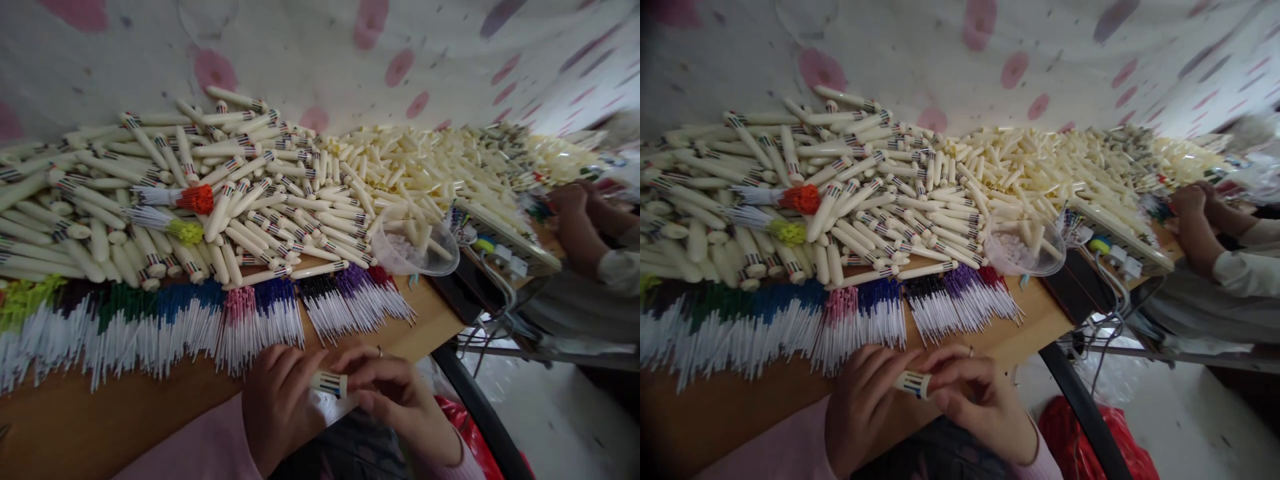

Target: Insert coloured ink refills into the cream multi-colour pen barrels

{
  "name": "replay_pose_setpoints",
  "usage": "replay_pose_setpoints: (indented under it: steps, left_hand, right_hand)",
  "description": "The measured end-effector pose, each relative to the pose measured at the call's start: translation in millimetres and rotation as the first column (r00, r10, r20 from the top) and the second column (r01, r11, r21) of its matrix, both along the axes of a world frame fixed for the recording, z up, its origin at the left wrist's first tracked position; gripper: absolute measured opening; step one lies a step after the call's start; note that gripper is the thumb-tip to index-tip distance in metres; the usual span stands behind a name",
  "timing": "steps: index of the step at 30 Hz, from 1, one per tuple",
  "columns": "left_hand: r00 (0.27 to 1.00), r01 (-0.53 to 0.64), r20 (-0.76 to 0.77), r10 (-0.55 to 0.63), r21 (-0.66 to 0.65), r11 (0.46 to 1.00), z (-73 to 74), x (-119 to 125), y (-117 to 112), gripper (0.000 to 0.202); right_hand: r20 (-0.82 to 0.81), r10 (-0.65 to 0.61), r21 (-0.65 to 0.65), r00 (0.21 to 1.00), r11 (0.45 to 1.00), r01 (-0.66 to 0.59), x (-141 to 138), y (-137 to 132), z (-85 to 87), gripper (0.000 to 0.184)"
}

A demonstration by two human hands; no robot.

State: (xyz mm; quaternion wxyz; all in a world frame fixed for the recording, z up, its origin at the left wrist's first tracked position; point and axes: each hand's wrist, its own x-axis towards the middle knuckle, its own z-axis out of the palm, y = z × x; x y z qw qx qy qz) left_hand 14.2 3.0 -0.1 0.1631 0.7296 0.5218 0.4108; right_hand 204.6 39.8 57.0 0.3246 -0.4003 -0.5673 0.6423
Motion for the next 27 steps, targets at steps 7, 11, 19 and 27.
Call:
replay_pose_setpoints:
  steps: [7, 11, 19, 27]
  left_hand:
    - [0.971, 0.024, 0.235, -0.041, 0.075, 0.997, 23.4, -4, 1, 0.021]
    - [0.960, -0.038, 0.278, 0.028, 0.030, 0.999, 28.3, 10, -11, 0.025]
    - [0.987, 0.001, 0.160, -0.001, -0.003, 1.000, 21.0, 41, -26, 0.050]
    - [0.659, -0.727, -0.269, 0.702, 0.011, 0.686, 59.7, -110, 13, 0.028]
  right_hand:
    - [0.107, -0.151, 0.204, 0.983, 0.971, 0.127, -3, -10, -6.6, 0.015]
    - [0.212, 0.013, 0.416, 0.977, 0.904, -0.102, -20, -14, -15.8, 0.050]
    - [0.093, 0.125, 0.518, 0.988, 0.841, -0.155, -20, -12, -42.0, 0.017]
    - [0.025, 0.045, 0.316, 0.999, 0.947, -0.050, -14, 14, -51.8, 0.051]
